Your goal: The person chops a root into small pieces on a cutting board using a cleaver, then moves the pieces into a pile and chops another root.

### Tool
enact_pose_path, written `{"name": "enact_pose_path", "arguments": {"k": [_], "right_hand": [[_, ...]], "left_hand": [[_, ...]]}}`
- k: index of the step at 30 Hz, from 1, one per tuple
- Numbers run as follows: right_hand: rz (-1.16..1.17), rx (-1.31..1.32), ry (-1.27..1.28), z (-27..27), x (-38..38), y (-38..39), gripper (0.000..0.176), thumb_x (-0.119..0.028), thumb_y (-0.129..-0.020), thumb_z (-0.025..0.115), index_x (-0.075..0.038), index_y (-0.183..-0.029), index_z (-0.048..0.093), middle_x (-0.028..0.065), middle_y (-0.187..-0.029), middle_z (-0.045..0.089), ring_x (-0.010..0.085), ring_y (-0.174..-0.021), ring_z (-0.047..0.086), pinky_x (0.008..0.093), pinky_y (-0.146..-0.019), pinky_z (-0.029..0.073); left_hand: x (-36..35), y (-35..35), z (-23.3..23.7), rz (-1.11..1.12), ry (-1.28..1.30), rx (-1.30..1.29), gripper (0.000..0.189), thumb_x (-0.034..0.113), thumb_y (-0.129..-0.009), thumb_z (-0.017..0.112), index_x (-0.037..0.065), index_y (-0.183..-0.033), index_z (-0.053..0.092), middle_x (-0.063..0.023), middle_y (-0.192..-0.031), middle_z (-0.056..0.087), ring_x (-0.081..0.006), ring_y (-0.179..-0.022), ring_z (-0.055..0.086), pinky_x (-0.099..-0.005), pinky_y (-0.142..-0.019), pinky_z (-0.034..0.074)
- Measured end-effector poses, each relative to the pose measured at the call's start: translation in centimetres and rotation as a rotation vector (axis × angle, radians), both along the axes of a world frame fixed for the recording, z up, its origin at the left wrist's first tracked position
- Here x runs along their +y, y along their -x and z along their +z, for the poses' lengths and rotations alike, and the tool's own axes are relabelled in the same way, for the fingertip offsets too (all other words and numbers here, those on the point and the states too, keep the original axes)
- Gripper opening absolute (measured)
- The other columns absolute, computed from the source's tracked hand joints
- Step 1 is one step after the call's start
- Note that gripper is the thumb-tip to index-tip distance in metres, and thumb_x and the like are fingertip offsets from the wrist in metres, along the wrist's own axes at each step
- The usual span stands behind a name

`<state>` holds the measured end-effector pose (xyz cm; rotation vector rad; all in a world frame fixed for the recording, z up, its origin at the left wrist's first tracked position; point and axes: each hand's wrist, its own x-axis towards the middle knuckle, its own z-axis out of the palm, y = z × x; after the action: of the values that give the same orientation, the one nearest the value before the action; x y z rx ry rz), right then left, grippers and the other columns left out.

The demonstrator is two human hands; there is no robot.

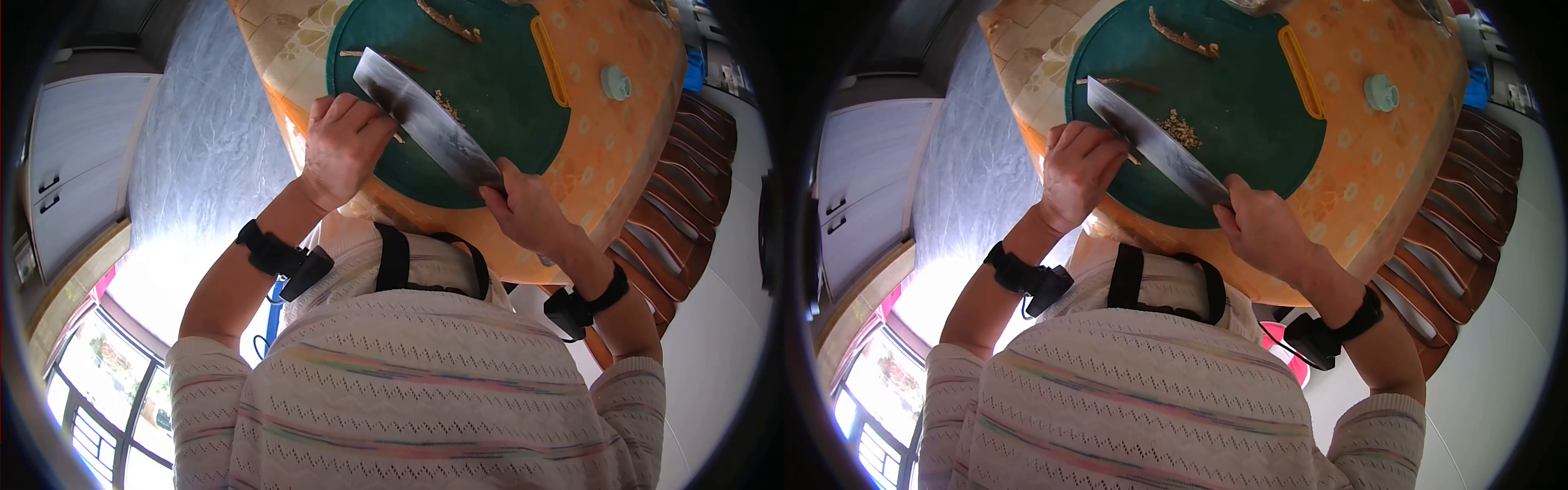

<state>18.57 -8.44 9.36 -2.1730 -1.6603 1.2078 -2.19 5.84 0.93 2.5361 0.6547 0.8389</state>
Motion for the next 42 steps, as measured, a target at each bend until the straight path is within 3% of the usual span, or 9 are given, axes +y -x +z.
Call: {"name": "enact_pose_path", "arguments": {"k": [24, 27, 31, 34, 36, 37, 42], "right_hand": [[0.032, -0.098, 0.025, 0.7, -0.1, 2.2, 0.015, -0.013, -0.088, 0.053, 0.0, -0.087, 0.046, 0.0203, -0.059, 0.056, 0.039, -0.059, 0.06, 0.0458, -0.052, 0.047], [0.028, -0.086, 0.044, 0.7, -0.2, 2.2, 0.021, -0.012, -0.089, 0.055, 0.005, -0.097, 0.046, 0.023, -0.059, 0.055, 0.0414, -0.061, 0.059, 0.0441, -0.053, 0.046], [0.026, -0.068, 0.015, 0.4, -0.4, 2.2, 0.02, -0.012, -0.089, 0.054, 0.005, -0.096, 0.045, 0.0227, -0.059, 0.055, 0.0417, -0.061, 0.059, 0.0443, -0.053, 0.045], [0.022, -0.089, 0.011, 0.5, -0.5, 2.6, 0.015, -0.013, -0.089, 0.052, 0.0, -0.089, 0.046, 0.0199, -0.06, 0.056, 0.0397, -0.061, 0.06, 0.0469, -0.054, 0.047], [0.015, -0.08, 0.026, 0.6, -0.5, 2.8, 0.015, -0.013, -0.089, 0.051, 0.0, -0.09, 0.045, 0.02, -0.061, 0.057, 0.0401, -0.063, 0.06, 0.0476, -0.054, 0.046], [0.013, -0.084, 0.027, 0.6, -0.5, 2.8, 0.015, -0.013, -0.089, 0.051, 0.0, -0.09, 0.045, 0.02, -0.061, 0.057, 0.0401, -0.063, 0.06, 0.0476, -0.054, 0.046], [-0.011, -0.057, 0.038, 0.6, -0.6, 3.1, 0.016, -0.013, -0.089, 0.05, 0.001, -0.089, 0.044, 0.0209, -0.062, 0.057, 0.0411, -0.063, 0.06, 0.0488, -0.056, 0.046]], "left_hand": [[-0.3, 0.4, -0.5, -0.015, 0.025, -0.033, 0.02, 0.004, -0.062, 0.073, 0.009, -0.081, 0.068, -0.0022, -0.082, 0.06, -0.0211, -0.081, 0.056, -0.0344, -0.077, 0.041], [0.5, 0.6, 0.8, 0.01, 0.023, -0.071, 0.02, 0.003, -0.063, 0.073, 0.007, -0.082, 0.067, -0.0032, -0.082, 0.06, -0.0229, -0.081, 0.057, -0.0356, -0.076, 0.043], [3.9, -0.5, 4.4, 0.152, 0.021, -0.241, 0.016, 0.002, -0.068, 0.072, 0.006, -0.083, 0.068, -0.0052, -0.083, 0.061, -0.0259, -0.083, 0.058, -0.0373, -0.076, 0.046], [6.8, -2.9, 5.9, 0.166, -0.089, -0.241, 0.013, 0.004, -0.074, 0.07, 0.007, -0.087, 0.068, -0.0055, -0.086, 0.063, -0.0271, -0.086, 0.059, -0.0375, -0.077, 0.047], [7.9, -5.0, 6.3, 0.055, -0.213, -0.076, 0.015, 0.013, -0.084, 0.063, 0.014, -0.099, 0.067, -0.0061, -0.108, 0.061, -0.0278, -0.105, 0.055, -0.0406, -0.088, 0.044], [7.4, -5.9, 6.9, 0.029, -0.054, 0.063, 0.017, 0.018, -0.078, 0.064, 0.009, -0.093, 0.067, -0.0141, -0.118, 0.051, -0.0342, -0.116, 0.042, -0.0474, -0.095, 0.035], [7.2, -7.4, 4.3, -0.023, -0.15, 0.225, 0.023, 0.023, -0.08, 0.064, 0.01, -0.099, 0.067, -0.0137, -0.127, 0.048, -0.0316, -0.123, 0.038, -0.0464, -0.098, 0.033]]}}
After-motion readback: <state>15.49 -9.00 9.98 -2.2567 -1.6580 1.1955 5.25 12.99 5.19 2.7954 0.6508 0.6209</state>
